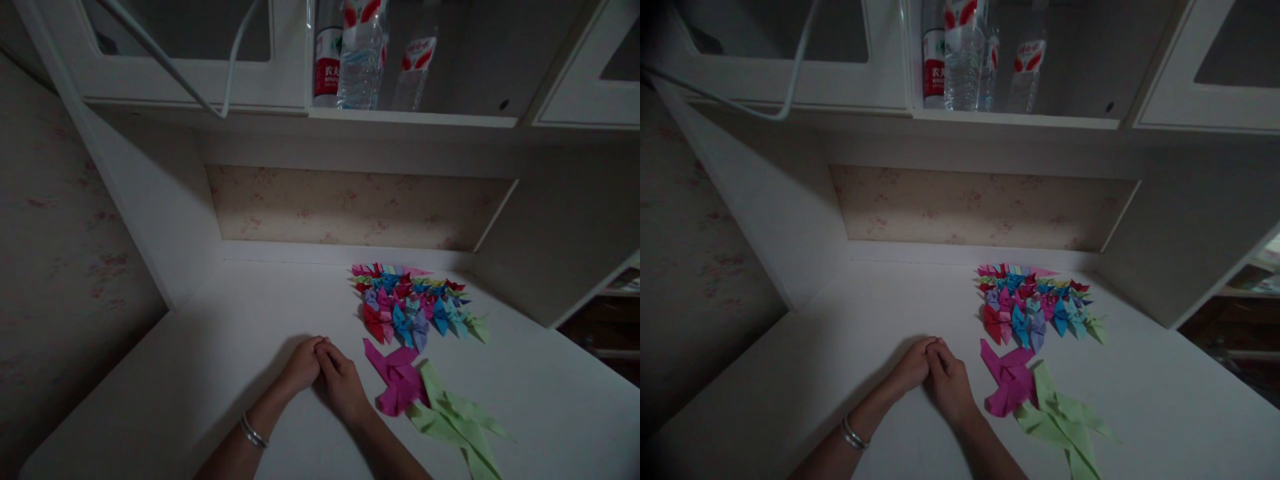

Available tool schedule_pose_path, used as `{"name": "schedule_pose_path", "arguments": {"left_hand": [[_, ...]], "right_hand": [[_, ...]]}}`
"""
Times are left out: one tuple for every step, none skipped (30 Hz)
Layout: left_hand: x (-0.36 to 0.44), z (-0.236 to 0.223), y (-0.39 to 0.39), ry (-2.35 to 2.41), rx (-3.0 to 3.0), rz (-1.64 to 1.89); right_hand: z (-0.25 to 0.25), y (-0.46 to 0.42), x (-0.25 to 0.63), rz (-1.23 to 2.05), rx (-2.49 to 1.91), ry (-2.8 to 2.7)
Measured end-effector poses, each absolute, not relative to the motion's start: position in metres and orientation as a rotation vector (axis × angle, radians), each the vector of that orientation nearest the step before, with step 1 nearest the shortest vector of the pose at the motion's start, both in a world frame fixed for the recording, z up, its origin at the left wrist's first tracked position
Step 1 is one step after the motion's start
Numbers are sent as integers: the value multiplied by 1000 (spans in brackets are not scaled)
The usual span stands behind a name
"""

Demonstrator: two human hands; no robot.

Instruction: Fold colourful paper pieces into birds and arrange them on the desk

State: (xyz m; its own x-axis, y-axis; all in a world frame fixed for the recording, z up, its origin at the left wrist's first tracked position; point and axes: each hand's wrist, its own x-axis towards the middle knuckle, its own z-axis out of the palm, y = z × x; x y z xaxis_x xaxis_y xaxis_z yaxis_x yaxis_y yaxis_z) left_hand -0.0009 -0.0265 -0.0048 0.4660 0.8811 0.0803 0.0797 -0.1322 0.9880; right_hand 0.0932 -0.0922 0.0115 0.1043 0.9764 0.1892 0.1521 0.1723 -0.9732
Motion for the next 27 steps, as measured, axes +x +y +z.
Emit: {"name": "schedule_pose_path", "arguments": {"left_hand": [[-1, -6, -26, 863, 1565, 865], [-1, -7, -26, 863, 1571, 867], [-1, -8, -25, 861, 1573, 870], [-1, -9, -25, 858, 1570, 875], [0, -11, -24, 850, 1563, 878], [0, -12, -23, 841, 1554, 880], [0, -13, -23, 834, 1546, 881], [0, -14, -22, 831, 1542, 881], [1, -16, -22, 832, 1540, 880], [1, -16, -22, 837, 1541, 881], [1, -17, -21, 845, 1545, 882], [1, -18, -21, 851, 1551, 884], [1, -18, -21, 857, 1557, 885], [1, -17, -22, 860, 1559, 885], [0, -17, -22, 863, 1560, 884], [0, -16, -22, 864, 1560, 880], [0, -14, -23, 861, 1562, 875], [0, -13, -24, 858, 1565, 873], [0, -12, -25, 857, 1569, 873], [0, -11, -25, 860, 1574, 872], [0, -10, -26, 867, 1577, 872], [-1, -9, -26, 875, 1577, 871], [-1, -9, -27, 885, 1575, 871], [-1, -8, -27, 893, 1573, 871], [-1, -8, -27, 897, 1572, 871], [0, -7, -27, 896, 1571, 873], [0, -7, -27, 893, 1571, 874]], "right_hand": [[11, -92, 93, 926, -1232, -1299], [11, -92, 93, 932, -1235, -1295], [11, -91, 93, 936, -1236, -1291], [11, -91, 93, 938, -1234, -1287], [11, -91, 93, 941, -1231, -1284], [11, -91, 93, 941, -1229, -1280], [11, -91, 93, 940, -1227, -1278], [11, -91, 93, 942, -1227, -1278], [11, -91, 93, 943, -1227, -1280], [11, -91, 93, 944, -1228, -1280], [11, -91, 93, 942, -1225, -1278], [12, -91, 93, 940, -1217, -1275], [12, -92, 92, 937, -1208, -1274], [13, -92, 92, 933, -1200, -1273], [13, -92, 92, 929, -1195, -1275], [14, -92, 92, 927, -1194, -1279], [14, -92, 92, 924, -1197, -1285], [14, -92, 92, 922, -1202, -1288], [14, -92, 92, 921, -1207, -1292], [14, -92, 92, 920, -1211, -1295], [14, -92, 92, 918, -1214, -1299], [13, -92, 92, 916, -1216, -1302], [13, -92, 93, 917, -1218, -1304], [12, -91, 93, 920, -1216, -1306], [11, -91, 93, 925, -1213, -1306], [11, -91, 93, 929, -1211, -1305], [10, -91, 93, 933, -1211, -1302]]}}
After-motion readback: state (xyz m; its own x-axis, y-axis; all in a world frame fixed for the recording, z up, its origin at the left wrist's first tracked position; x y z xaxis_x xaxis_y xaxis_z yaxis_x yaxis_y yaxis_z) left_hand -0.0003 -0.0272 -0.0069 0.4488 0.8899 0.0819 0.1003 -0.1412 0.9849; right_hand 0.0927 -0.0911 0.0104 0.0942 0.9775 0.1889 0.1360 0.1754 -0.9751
